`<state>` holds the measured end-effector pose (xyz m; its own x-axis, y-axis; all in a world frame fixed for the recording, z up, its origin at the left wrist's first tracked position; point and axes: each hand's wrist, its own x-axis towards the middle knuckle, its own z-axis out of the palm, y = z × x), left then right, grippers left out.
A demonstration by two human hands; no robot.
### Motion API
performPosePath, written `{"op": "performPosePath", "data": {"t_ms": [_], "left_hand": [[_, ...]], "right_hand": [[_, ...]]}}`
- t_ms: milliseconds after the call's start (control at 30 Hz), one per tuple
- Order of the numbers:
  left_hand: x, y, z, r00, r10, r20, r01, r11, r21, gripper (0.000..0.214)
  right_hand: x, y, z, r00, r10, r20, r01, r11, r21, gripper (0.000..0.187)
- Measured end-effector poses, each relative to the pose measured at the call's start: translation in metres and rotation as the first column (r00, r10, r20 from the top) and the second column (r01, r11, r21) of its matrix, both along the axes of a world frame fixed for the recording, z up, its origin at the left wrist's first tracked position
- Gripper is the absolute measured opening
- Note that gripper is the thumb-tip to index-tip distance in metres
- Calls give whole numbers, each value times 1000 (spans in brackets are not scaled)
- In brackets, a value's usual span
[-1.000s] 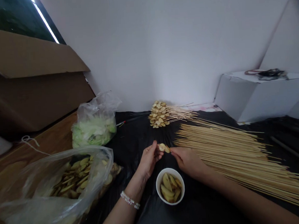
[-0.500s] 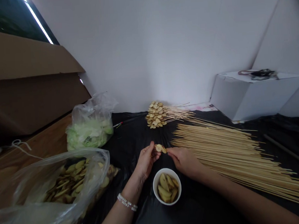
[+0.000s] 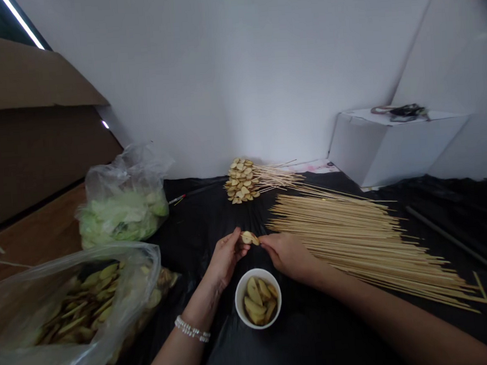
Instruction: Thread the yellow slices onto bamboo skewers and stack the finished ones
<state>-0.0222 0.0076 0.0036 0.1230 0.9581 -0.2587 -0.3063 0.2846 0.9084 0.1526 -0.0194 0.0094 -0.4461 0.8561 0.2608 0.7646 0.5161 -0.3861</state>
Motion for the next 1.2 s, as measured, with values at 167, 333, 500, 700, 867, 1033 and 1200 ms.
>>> {"op": "performPosePath", "data": {"t_ms": [167, 333, 500, 700, 867, 1033, 1200], "left_hand": [[0, -1, 2, 1000, -1, 5, 1, 1000, 5, 37], [1, -3, 3, 1000, -11, 23, 10, 999, 35, 39], [2, -4, 2, 999, -42, -4, 43, 992, 120, 29], [-1, -3, 5, 998, 66, 17, -68, 990, 125, 28], [-4, 0, 5, 984, 150, 91, -160, 981, 112, 28], [-4, 1, 6, 986, 124, 112, -135, 987, 90, 30], [-4, -1, 6, 992, 98, 73, -106, 989, 104, 30]], "right_hand": [[0, 0, 1, 1000, -7, -8, 7, 1000, -11, 27], [0, 0, 1, 999, -17, -27, 17, 1000, -2, 26], [0, 0, 0, 1000, -17, -23, 17, 1000, 16, 26], [1, 0, 1, 998, -5, -61, 6, 1000, 21, 27], [1, 0, 0, 997, -3, -80, 5, 1000, 18, 29], [3, 1, 0, 994, -24, -108, 28, 999, 30, 27], [6, 5, -1, 984, -42, -171, 51, 998, 45, 26]]}}
